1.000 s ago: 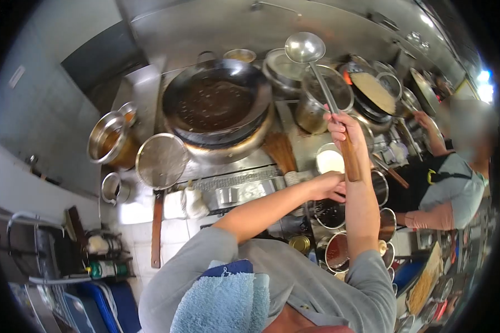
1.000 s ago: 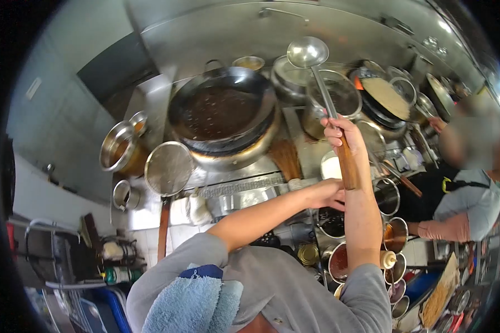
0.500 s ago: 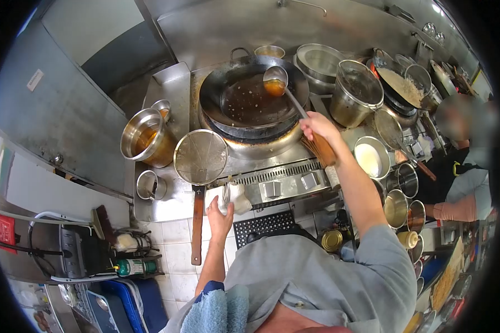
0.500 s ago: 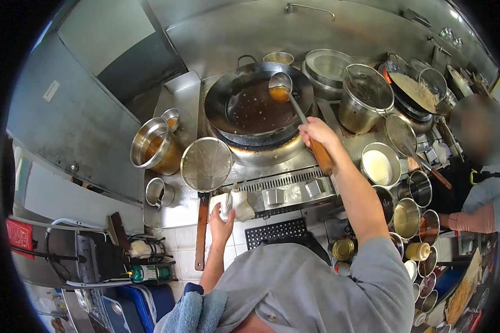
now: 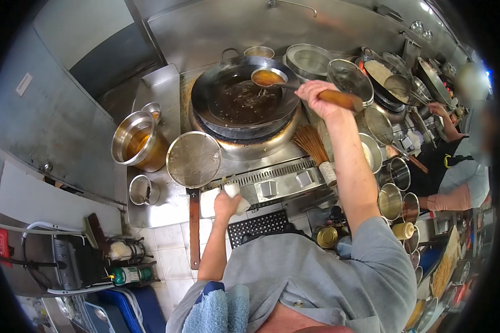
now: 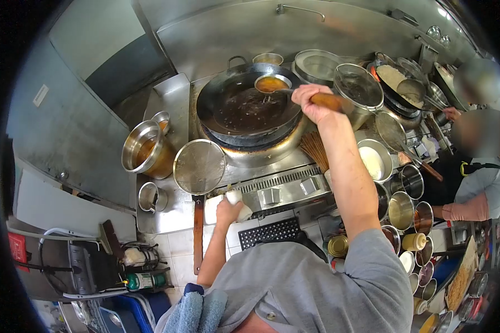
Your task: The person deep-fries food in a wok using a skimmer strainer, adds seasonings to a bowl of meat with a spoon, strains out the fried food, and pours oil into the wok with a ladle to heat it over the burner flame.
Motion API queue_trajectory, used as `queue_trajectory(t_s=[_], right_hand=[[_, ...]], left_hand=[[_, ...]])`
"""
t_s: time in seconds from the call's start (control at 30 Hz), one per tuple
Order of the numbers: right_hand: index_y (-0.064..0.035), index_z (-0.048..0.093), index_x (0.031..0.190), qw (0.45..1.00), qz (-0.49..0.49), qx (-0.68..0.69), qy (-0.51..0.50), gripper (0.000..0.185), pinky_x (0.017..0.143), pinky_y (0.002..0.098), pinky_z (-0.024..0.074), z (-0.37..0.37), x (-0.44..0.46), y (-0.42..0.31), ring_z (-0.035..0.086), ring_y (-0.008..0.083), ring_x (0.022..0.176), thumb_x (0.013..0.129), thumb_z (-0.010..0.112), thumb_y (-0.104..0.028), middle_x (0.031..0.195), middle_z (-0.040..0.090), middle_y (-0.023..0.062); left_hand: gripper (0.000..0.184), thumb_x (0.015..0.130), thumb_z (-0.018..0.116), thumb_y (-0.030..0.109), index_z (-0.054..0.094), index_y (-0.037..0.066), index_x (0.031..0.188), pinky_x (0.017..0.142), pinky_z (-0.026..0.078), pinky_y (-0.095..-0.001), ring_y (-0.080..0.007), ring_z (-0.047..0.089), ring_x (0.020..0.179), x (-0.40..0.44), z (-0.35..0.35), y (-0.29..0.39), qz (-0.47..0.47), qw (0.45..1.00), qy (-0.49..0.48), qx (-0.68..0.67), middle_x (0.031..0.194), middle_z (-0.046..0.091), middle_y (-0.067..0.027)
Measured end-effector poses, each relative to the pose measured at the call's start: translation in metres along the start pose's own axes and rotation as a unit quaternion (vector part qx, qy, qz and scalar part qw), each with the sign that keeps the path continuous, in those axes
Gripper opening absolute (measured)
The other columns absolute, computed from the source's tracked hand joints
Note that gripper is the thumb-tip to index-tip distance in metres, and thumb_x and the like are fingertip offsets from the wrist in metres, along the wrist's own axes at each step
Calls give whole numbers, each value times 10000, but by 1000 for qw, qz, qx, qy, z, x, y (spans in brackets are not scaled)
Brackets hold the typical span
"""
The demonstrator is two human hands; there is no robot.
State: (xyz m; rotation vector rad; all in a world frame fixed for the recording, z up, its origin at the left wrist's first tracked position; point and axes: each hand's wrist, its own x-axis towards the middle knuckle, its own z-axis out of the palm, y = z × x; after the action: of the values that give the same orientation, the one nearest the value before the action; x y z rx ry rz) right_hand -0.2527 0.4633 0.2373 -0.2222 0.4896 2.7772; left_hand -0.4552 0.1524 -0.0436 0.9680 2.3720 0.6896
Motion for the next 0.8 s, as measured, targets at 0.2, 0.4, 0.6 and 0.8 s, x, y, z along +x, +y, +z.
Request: queue_trajectory(t_s=[0.2, 0.4, 0.6, 0.8], right_hand=[[30, 336, 817, 992, -83, 58, -72, 118, 405, 232, 469, 52, -57, -11, 442, 152, 551, 846, 401, -65, 828, 355, 118], [13, 340, 788, 988, -123, -83, -49, 128, 449, 216, 460, 71, -115, -53, 427, 149, 580, 889, 379, -55, 769, 365, 73], [-21, 326, 775, 927, -229, -291, 55, 132, 411, 142, 436, 46, -165, -88, 423, 78, 513, 888, 393, -8, 700, 385, 27], [-64, 475, 770, 639, -317, -666, 218, 104, 366, 187, 347, -21, -201, -126, 425, 40, 439, 860, 526, -73, 596, 451, -38]], left_hand=[[495, 785, 614, 324, 504, 43, 1177, 820, 520, -424, -304, 598, 964, -36, -29, 12, -115, 566, -264, -772, 1080, 583, -166], [542, 810, 598, 373, 471, 33, 1213, 884, 498, -424, -366, 502, 1098, -58, -27, 26, -37, 287, -323, -901, 1254, 440, -268], [505, 867, 538, 358, 437, -24, 1181, 496, 357, -241, -125, 400, 621, -62, -28, 36, -22, 277, -322, -905, 783, 403, -33], [746, 816, 570, 470, 276, 114, 1402, 534, 444, -276, -206, 494, 769, -70, -39, 67, -11, 285, -344, -895, 1040, 517, -161]])
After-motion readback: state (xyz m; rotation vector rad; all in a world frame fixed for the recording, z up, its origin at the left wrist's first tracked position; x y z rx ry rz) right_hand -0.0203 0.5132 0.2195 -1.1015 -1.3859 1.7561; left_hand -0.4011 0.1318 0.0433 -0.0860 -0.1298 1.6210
